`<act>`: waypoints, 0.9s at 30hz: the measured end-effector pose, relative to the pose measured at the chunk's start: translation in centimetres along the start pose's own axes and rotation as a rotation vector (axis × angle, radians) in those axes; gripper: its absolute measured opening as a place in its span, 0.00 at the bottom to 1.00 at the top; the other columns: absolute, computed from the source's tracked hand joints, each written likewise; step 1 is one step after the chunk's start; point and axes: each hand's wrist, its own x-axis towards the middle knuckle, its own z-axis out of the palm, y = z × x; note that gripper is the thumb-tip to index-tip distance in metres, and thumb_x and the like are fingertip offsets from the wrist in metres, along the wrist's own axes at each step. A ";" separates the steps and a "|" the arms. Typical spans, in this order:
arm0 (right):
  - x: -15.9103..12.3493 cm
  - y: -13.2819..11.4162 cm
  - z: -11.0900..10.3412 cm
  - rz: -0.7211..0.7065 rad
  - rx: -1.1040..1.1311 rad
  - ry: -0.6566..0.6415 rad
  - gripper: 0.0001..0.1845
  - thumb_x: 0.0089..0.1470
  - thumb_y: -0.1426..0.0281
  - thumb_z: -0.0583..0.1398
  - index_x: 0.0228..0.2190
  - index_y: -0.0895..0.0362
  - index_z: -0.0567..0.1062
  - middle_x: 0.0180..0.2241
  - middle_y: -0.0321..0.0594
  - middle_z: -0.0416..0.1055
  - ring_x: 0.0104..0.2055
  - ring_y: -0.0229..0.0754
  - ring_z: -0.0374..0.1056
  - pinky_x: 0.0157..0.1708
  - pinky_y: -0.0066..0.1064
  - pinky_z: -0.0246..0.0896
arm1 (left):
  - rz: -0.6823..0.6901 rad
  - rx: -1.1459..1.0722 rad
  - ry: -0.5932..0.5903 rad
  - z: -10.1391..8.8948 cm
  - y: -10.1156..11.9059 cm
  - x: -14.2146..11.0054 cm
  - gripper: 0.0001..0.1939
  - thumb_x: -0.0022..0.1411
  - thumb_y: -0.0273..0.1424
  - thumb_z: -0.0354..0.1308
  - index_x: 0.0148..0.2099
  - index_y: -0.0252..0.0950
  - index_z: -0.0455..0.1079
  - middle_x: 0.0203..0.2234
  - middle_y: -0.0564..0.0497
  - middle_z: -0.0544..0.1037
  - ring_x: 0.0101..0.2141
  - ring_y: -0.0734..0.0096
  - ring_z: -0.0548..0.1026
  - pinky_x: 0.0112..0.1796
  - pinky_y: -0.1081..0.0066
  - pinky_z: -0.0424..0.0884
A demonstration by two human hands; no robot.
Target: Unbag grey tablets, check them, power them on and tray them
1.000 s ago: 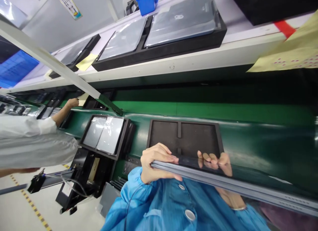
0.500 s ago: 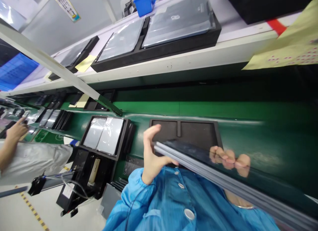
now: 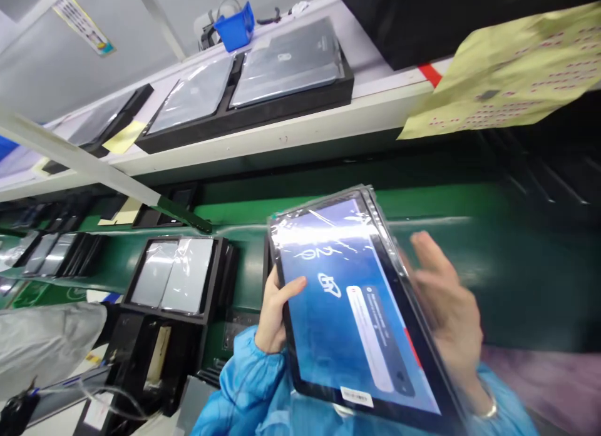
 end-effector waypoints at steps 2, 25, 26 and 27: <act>-0.4 -0.4 0.2 0.261 0.245 0.038 0.30 0.64 0.64 0.62 0.65 0.37 0.63 0.70 0.35 0.57 0.70 0.52 0.57 0.63 0.46 0.65 | 0.034 0.002 0.038 -0.2 0.4 -0.5 0.29 0.47 0.32 0.76 0.52 0.35 0.76 0.39 0.45 0.86 0.37 0.56 0.84 0.39 0.62 0.80; -0.7 -4.5 -0.5 0.787 0.638 0.011 0.37 0.60 0.63 0.64 0.66 0.32 0.60 0.51 0.31 0.79 0.30 0.38 0.71 0.31 0.29 0.70 | 0.075 0.081 0.145 1.5 2.5 -2.4 0.35 0.47 0.32 0.74 0.59 0.39 0.73 0.40 0.47 0.85 0.43 0.51 0.83 0.40 0.63 0.81; -0.7 -4.6 -0.4 0.795 0.646 0.018 0.37 0.60 0.64 0.65 0.66 0.32 0.61 0.50 0.32 0.79 0.30 0.38 0.71 0.30 0.29 0.70 | 0.078 0.076 0.147 1.5 2.5 -2.4 0.36 0.47 0.32 0.74 0.59 0.39 0.73 0.40 0.47 0.85 0.42 0.51 0.83 0.39 0.63 0.81; -0.7 -4.6 -0.4 0.803 0.657 0.028 0.37 0.60 0.64 0.65 0.66 0.33 0.61 0.49 0.32 0.79 0.29 0.38 0.71 0.30 0.29 0.70 | 0.078 0.071 0.150 1.5 2.5 -2.4 0.36 0.46 0.32 0.74 0.59 0.39 0.73 0.39 0.47 0.85 0.42 0.51 0.83 0.39 0.64 0.81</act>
